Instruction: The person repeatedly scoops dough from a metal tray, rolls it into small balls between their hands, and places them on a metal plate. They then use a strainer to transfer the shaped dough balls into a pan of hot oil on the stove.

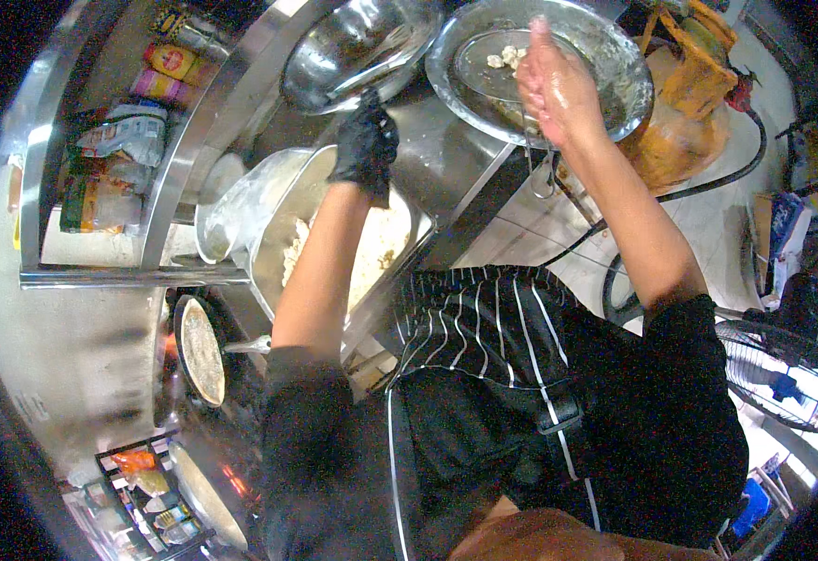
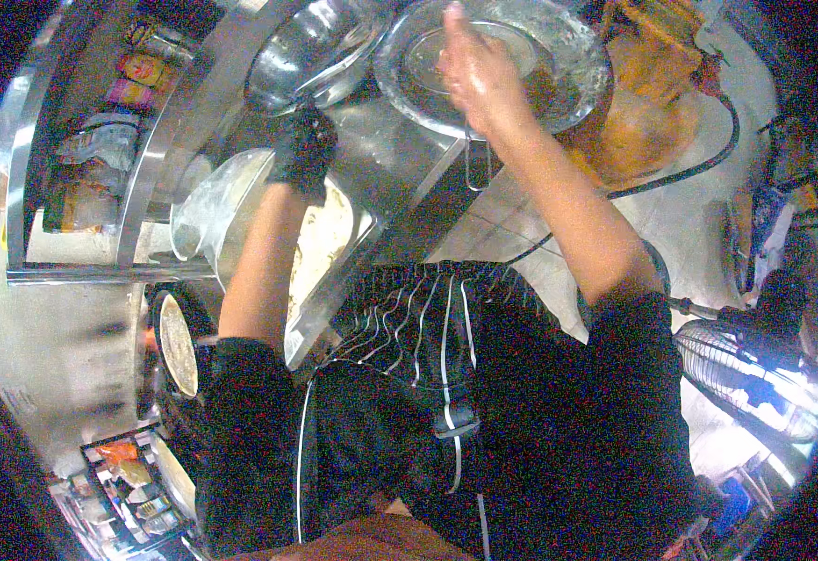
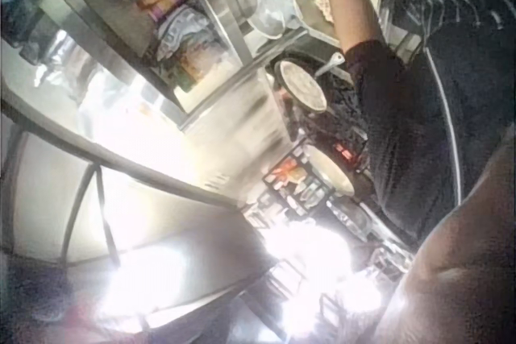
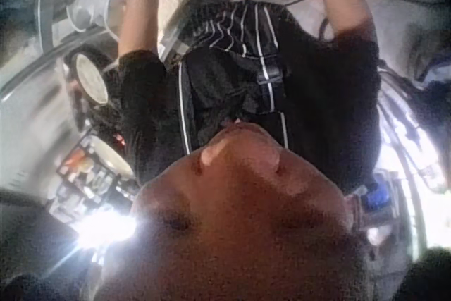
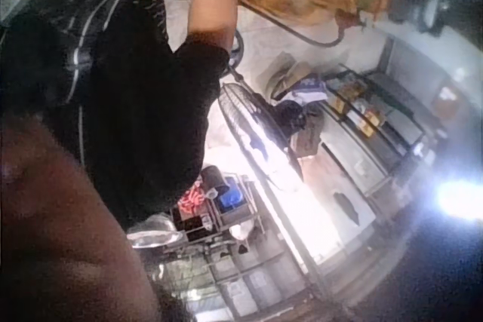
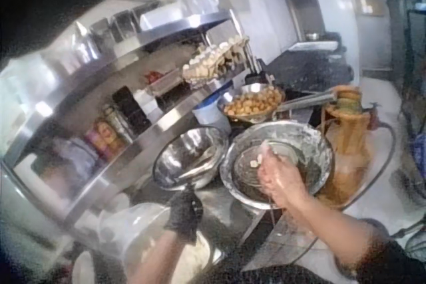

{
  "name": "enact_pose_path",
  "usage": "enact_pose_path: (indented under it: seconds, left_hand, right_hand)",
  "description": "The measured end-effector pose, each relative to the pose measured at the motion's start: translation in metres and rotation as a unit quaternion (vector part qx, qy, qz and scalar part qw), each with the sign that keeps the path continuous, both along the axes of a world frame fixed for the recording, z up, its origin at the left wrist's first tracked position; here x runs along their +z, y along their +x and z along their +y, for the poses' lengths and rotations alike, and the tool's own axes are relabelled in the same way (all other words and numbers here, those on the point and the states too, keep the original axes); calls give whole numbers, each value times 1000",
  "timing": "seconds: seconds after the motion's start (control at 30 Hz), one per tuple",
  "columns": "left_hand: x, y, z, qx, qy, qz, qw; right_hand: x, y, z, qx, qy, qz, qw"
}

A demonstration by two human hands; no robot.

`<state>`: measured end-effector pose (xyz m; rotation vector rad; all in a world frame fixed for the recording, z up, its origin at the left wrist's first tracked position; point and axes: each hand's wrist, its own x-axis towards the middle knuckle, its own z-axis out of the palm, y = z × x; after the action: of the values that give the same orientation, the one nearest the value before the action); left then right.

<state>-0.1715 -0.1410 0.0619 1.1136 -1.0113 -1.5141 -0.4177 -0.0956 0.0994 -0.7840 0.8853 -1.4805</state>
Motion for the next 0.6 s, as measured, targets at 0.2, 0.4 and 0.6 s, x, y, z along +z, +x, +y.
enact_pose_path:
  seconds: [0.2, 0.4, 0.6]
  left_hand:
    - [0, -71, -57, 16, -143, -291, 946]
    - [47, -118, -47, -131, -127, -301, 936]
    - [40, -20, -71, -249, -518, -473, 668]
  right_hand:
    - [-14, -17, -4, -81, -29, -29, 996]
    - [-28, -27, -22, -41, -35, -13, 998]
    - [-38, -52, -52, 48, -1, 120, 992]
